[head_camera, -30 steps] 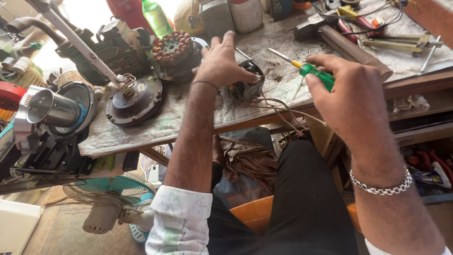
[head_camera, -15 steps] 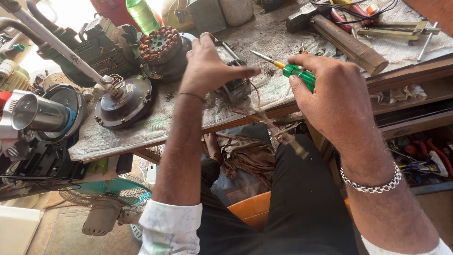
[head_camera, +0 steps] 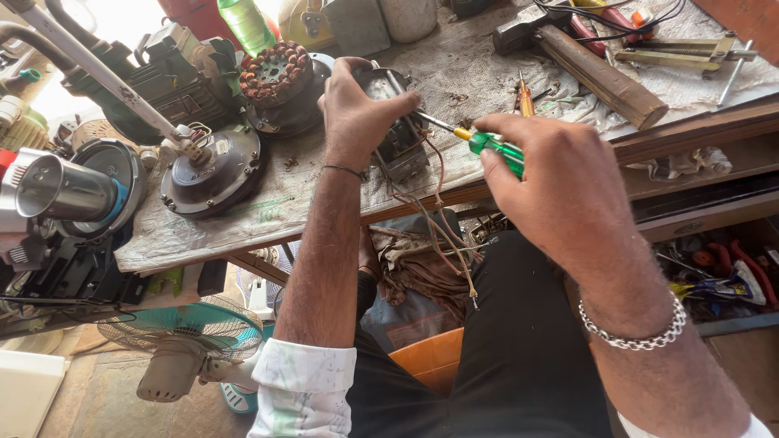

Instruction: The person is repairing an electrical motor by using a screwdriver to adjust internal components and wires. They also use pliers to manipulate parts within the motor housing.

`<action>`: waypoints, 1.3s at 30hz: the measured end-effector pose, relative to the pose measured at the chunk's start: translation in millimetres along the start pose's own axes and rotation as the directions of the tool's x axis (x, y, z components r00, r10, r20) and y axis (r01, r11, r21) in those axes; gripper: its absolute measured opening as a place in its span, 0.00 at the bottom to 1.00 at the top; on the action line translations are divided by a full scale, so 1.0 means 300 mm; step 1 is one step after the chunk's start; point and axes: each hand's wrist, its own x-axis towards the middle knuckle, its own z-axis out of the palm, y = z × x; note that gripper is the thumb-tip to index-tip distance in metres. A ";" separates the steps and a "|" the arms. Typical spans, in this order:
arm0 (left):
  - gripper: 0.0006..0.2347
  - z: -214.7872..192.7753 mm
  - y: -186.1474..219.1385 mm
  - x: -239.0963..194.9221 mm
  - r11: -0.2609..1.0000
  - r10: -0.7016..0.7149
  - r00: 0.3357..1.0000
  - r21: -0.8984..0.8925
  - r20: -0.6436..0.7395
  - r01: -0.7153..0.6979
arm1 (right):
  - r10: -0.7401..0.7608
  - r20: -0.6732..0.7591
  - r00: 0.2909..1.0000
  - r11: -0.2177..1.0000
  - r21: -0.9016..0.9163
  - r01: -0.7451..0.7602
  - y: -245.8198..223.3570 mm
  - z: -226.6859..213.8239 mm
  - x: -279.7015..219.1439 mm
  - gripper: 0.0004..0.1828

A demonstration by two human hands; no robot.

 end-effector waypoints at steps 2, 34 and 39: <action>0.37 0.002 -0.005 -0.008 0.986 0.118 0.989 0.133 -0.094 -0.105 | 0.032 0.025 0.999 0.999 0.014 -0.033 -0.007 0.008 -0.001 0.15; 0.29 0.113 -0.163 0.085 0.615 -0.211 0.971 -0.788 -0.109 0.045 | -0.004 -0.119 0.993 1.000 -0.004 0.003 -0.016 -0.028 0.014 0.14; 0.31 0.212 -0.175 0.058 0.774 -0.101 0.962 -0.628 -0.253 -0.084 | -0.016 -0.097 0.995 1.000 -0.021 0.014 0.006 0.021 0.007 0.18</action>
